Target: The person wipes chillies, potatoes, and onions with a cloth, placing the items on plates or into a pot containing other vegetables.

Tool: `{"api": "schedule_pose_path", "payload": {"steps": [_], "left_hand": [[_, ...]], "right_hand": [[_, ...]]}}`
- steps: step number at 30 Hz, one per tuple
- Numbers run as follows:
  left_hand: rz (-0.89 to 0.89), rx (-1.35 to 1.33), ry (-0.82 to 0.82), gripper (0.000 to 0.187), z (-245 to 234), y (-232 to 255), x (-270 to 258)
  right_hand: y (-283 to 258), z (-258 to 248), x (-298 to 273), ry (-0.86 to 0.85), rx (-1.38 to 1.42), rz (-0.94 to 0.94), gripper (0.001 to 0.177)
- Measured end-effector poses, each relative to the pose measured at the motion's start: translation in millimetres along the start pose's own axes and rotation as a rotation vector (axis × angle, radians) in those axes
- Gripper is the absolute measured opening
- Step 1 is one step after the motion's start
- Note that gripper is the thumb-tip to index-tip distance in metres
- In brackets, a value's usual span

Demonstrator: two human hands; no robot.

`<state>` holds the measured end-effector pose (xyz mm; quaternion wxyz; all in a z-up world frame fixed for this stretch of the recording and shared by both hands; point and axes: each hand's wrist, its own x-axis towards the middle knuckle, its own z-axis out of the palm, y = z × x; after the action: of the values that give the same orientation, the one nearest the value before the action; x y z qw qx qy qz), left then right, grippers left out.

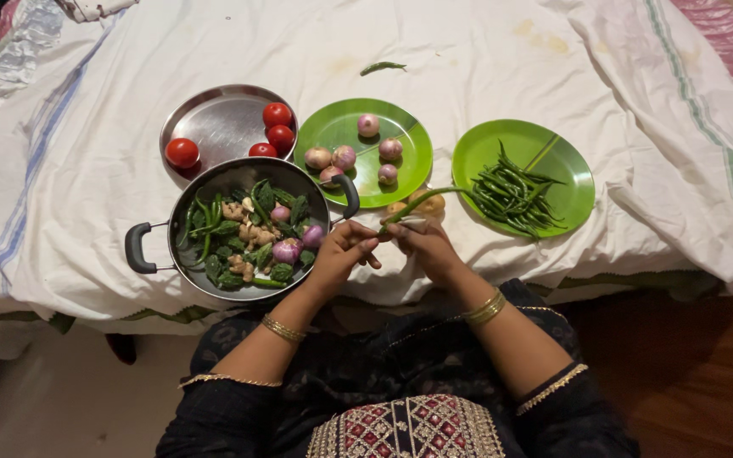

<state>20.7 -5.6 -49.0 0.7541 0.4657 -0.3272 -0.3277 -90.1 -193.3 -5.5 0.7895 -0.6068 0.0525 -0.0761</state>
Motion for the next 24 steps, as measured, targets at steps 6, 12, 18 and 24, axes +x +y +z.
{"api": "schedule_pose_path", "payload": {"steps": [6,12,18,24], "left_hand": [[0.007,0.077,0.024,0.016,8,20,1],[0.038,0.457,0.434,0.016,-27,75,-1],[0.214,1.179,0.630,0.018,-76,99,-15],[-0.324,1.467,0.627,0.036,-98,91,-19]], "right_hand": [[-40,-59,15,0.129,-1.382,-0.838,0.042],[-104,-158,-11,0.801,-0.980,-0.048,0.031],[-74,-251,-11,0.886,-1.256,0.164,0.041],[-44,-297,4,0.947,-1.457,0.408,0.055]]}}
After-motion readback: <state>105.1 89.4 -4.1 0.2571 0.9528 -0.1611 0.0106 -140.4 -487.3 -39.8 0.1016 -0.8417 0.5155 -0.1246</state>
